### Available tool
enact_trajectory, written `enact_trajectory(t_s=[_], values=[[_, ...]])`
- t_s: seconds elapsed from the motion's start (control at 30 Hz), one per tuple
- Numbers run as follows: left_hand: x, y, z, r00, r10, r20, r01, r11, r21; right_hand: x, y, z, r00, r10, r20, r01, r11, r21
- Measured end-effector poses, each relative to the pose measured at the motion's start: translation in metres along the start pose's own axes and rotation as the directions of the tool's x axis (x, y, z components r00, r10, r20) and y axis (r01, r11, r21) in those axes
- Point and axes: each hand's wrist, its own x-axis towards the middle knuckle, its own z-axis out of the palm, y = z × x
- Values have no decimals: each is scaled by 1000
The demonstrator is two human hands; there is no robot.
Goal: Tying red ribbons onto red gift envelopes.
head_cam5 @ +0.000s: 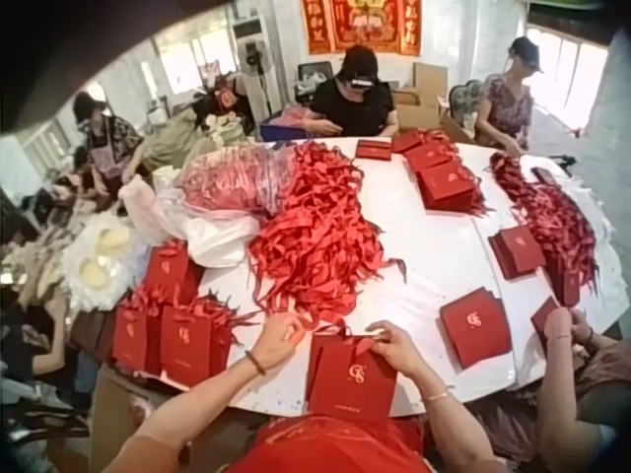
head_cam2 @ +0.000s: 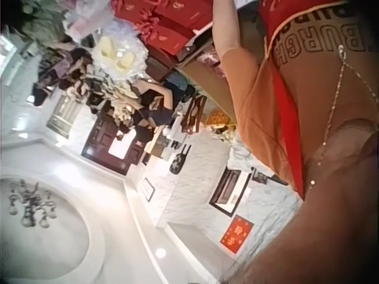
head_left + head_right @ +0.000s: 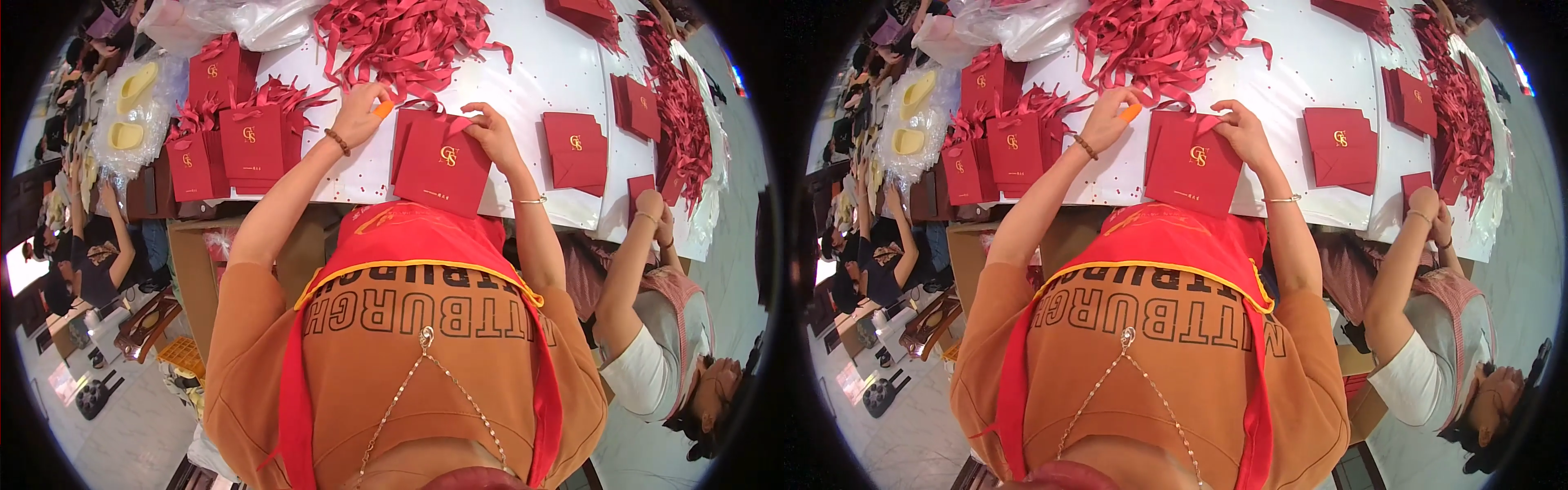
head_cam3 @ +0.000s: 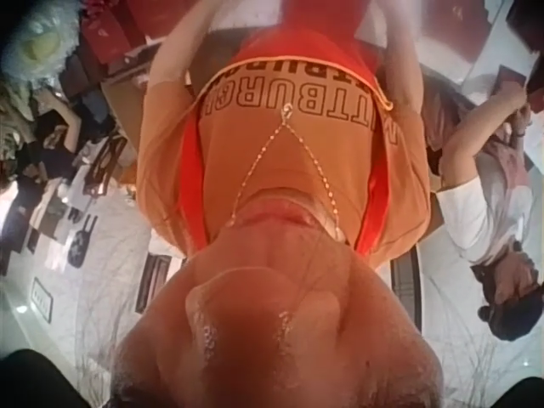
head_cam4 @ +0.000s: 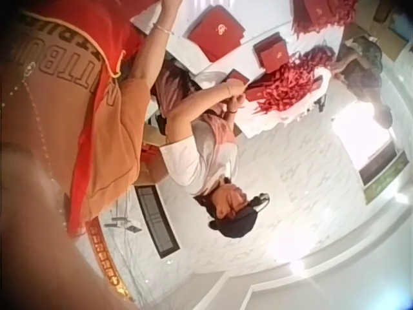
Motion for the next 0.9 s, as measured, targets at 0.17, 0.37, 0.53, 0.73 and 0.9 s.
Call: enact_trajectory(t_s=[0.17,0.37,0.53,0.73,0.9], values=[[7,-21,27,991,88,-103,-26,868,495,13,9,12,1000,-2,18,4,991,-136],[4,11,-3,972,137,-190,-86,963,256,11,-6,7,988,138,-69,-133,988,81],[-50,11,-29,943,-328,59,311,802,-509,21,6,1,981,152,-119,-142,986,87],[-91,1,-30,848,-524,-77,527,818,231,22,6,10,904,-142,-404,35,964,-262],[-70,4,-25,991,-84,-109,125,884,451,8,-5,24,877,-431,-211,266,803,-533]])
